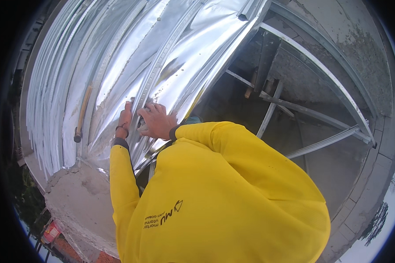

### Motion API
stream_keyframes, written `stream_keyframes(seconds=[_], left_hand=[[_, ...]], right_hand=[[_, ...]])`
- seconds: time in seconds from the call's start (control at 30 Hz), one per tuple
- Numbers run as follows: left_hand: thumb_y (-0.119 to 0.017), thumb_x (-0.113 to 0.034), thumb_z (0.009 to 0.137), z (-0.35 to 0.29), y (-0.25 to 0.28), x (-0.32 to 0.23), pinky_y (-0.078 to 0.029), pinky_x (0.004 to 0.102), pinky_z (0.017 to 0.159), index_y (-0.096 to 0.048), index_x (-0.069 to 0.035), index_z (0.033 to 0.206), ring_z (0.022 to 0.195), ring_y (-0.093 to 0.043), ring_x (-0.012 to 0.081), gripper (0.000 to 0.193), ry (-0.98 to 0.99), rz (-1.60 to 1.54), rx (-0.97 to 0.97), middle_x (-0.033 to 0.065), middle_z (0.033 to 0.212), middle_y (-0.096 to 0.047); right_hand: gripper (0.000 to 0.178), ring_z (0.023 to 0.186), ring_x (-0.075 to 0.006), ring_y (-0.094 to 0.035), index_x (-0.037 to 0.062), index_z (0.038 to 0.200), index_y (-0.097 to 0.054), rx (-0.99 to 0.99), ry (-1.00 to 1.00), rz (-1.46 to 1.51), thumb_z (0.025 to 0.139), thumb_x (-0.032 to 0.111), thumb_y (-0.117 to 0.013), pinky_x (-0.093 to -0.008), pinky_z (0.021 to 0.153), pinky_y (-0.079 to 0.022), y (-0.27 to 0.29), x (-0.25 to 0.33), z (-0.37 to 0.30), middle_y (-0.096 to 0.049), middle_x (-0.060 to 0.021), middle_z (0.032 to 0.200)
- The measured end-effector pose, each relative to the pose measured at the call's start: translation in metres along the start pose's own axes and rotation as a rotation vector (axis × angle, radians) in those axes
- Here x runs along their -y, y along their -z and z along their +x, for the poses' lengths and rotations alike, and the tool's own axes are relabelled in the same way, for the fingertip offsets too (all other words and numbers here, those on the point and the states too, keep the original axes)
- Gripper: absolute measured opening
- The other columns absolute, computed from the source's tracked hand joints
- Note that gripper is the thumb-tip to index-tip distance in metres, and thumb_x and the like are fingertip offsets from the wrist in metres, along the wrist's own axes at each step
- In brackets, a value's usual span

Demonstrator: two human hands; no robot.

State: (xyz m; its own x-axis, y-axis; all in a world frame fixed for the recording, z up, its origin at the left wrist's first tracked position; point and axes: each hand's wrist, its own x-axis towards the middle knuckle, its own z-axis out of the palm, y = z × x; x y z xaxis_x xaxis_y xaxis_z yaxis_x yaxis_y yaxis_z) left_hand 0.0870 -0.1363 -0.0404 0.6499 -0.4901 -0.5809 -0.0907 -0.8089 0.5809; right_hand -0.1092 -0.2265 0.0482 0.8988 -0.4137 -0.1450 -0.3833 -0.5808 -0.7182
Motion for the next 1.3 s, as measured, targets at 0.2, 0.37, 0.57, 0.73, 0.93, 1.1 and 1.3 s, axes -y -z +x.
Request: stream_keyframes(seconds=[0.2,0.37,0.57,0.73,0.93,1.1,1.3], left_hand=[[-0.026,-0.062,0.097,-0.013,-0.001,-0.025,-0.043,0.0489,0.094,-0.066,0.008,0.108,0.104,-0.062,0.0448,0.081,-0.055,0.221,-0.058,0.0311,0.104,-0.067],[-0.024,-0.062,0.099,0.019,0.005,0.027,-0.05,0.0418,0.087,-0.067,0.003,0.112,0.095,-0.067,0.033,0.079,0.112,0.003,0.052,0.0185,0.101,-0.071],[-0.023,-0.063,0.099,-0.01,0.014,0.018,-0.055,0.0354,0.07,-0.06,-0.008,0.123,0.083,-0.067,0.0224,0.071,0.264,-0.365,0.316,0.0082,0.098,-0.069],[-0.021,-0.066,0.097,-0.012,0.018,0.019,-0.054,0.0367,0.058,-0.061,-0.011,0.119,0.068,-0.065,0.0242,0.071,0.343,-0.333,0.337,0.0087,0.086,-0.068],[-0.028,-0.062,0.098,0.001,0.017,0.04,-0.055,0.0377,0.065,-0.066,-0.002,0.107,0.071,-0.066,0.0254,0.072,0.242,-0.278,0.099,0.0117,0.085,-0.068],[-0.028,-0.057,0.1,0.0,0.02,0.046,-0.053,0.0356,0.069,-0.062,-0.001,0.113,0.075,-0.065,0.0261,0.066,0.159,-0.083,-0.028,0.0127,0.09,-0.068],[-0.027,-0.057,0.1,-0.019,0.016,0.027,-0.053,0.0362,0.066,-0.065,0.002,0.103,0.073,-0.064,0.0261,0.07,0.208,-0.161,-0.017,0.0136,0.089,-0.068]], right_hand=[[0.061,0.12,-0.0392,-0.046,0.01,0.12,-0.051,-0.283,0.048,0.047,0.071,0.034,-0.078,-0.0509,0.105,-0.031,-0.031,-0.02,-0.005,-0.055,-0.0175,0.122],[0.052,0.116,-0.0331,-0.048,0.0118,0.114,-0.051,-0.411,0.138,0.053,0.074,0.032,-0.076,-0.048,0.103,-0.032,-0.051,-0.022,-0.016,-0.059,-0.0141,0.111],[0.041,0.112,-0.0292,-0.048,0.0168,0.115,-0.05,-0.459,0.142,-0.083,0.08,0.025,-0.07,-0.0639,0.1,-0.031,-0.053,-0.019,-0.042,-0.058,-0.0089,0.107],[0.032,0.112,-0.0282,-0.048,0.0153,0.11,-0.053,-0.406,0.134,-0.104,0.081,0.021,-0.064,-0.064,0.099,-0.032,-0.071,-0.02,-0.03,-0.057,-0.0094,0.106],[0.027,0.111,-0.0274,-0.048,0.0153,0.107,-0.056,-0.421,0.119,-0.088,0.08,0.018,-0.062,-0.0581,0.095,-0.034,-0.057,-0.02,-0.041,-0.056,-0.0079,0.104],[0.027,0.117,-0.0256,-0.045,0.0172,0.106,-0.058,-0.547,0.222,-0.119,0.081,0.023,-0.064,-0.0489,0.102,-0.031,-0.094,-0.038,-0.03,-0.054,-0.0057,0.108],[0.016,0.114,-0.0264,-0.046,0.0169,0.098,-0.069,-0.513,0.086,-0.728,0.083,0.024,-0.065,-0.0511,0.101,-0.032,-0.107,-0.036,-0.021,-0.056,-0.0054,0.109]])
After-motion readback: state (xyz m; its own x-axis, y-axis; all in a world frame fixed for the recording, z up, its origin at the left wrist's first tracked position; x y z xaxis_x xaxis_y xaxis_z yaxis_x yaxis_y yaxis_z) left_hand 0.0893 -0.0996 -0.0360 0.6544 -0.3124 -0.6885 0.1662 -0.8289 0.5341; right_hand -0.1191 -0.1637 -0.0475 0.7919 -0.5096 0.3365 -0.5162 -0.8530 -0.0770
